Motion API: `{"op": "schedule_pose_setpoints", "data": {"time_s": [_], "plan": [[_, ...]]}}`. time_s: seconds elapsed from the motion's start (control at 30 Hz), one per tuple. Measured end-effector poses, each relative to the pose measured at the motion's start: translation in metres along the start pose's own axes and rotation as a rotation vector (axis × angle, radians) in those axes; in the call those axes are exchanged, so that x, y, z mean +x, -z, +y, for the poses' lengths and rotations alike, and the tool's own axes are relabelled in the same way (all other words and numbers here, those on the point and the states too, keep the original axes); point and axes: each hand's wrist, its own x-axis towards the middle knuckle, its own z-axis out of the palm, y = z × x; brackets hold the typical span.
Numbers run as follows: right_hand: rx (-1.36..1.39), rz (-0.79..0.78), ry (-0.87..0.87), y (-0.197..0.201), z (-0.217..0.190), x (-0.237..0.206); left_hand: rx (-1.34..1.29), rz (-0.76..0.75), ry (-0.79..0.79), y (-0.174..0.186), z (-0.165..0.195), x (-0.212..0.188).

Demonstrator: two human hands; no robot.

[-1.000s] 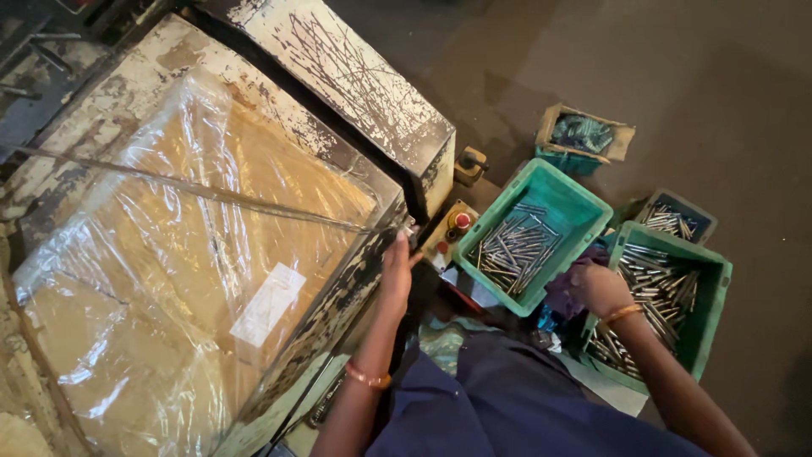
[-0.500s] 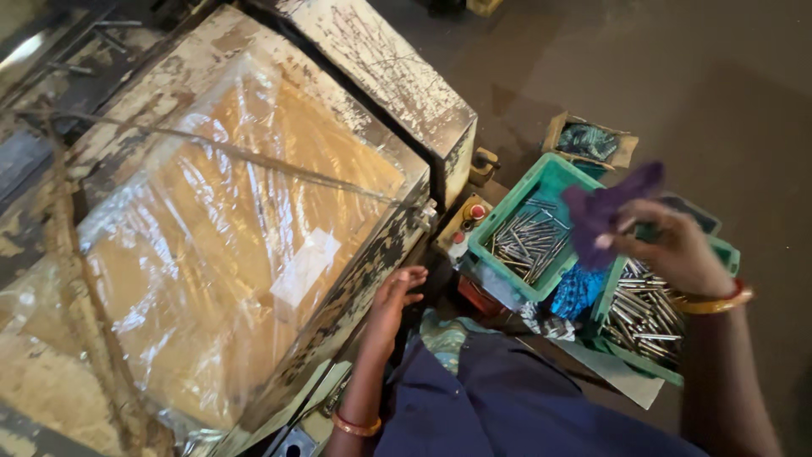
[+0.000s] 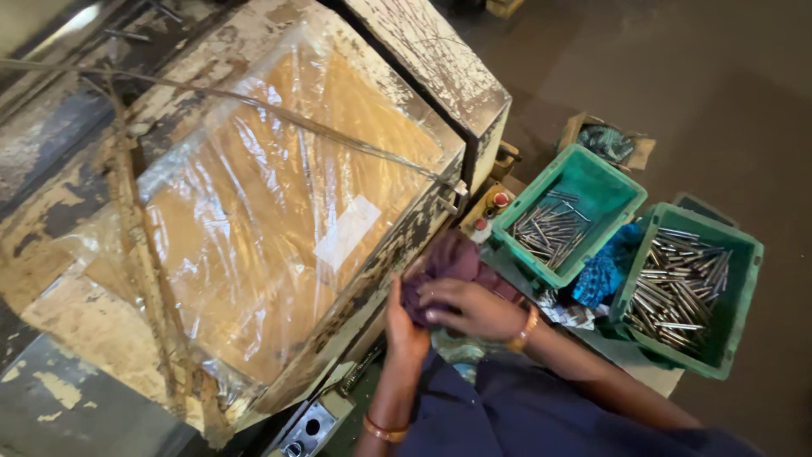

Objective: The person repeatedly picks metal rods from green bins, inserts them into a CNC machine, and retrieves them after processing. They place the processed rods on a wrapped wooden board and occasionally wipe the machine with a cloth.

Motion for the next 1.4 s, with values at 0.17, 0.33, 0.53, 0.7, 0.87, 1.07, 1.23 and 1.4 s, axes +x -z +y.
{"op": "schedule_pose_setpoints", "data": {"time_s": [0.17, 0.33, 0.53, 0.7, 0.87, 1.07, 1.23, 1.4], "plan": [[0.254, -0.265, -0.214, 0.011, 0.011, -0.027, 0.423, 0.020, -0.436, 0.001, 0.030, -0.019], [-0.501, -0.095, -0.257, 0.001, 0.019, -0.047, 0.646, -0.607, -0.412, -0.040, 0.064, -0.053], [-0.480, -0.311, -0.237, -0.031, 0.016, -0.058, 1.411, -0.712, -0.490, -0.064, 0.028, -0.068], [-0.336, -0.553, -0.228, -0.029, -0.019, -0.040, 1.213, -0.587, -0.377, 0.003, 0.034, -0.044], [-0.314, -0.255, 0.016, -0.036, -0.066, -0.025, 1.141, -0.341, -0.367, 0.061, 0.027, -0.036], [-0.170, 0.044, -0.040, -0.042, -0.087, -0.029, -0.038, -0.219, -0.218, 0.061, 0.018, -0.020], [-0.064, 0.221, -0.270, -0.054, -0.069, -0.016, -0.125, -0.285, -0.023, 0.024, -0.026, -0.050], [0.326, 0.308, -0.365, -0.025, -0.030, -0.036, 0.317, -0.289, 0.073, 0.026, -0.009, -0.074]]}}
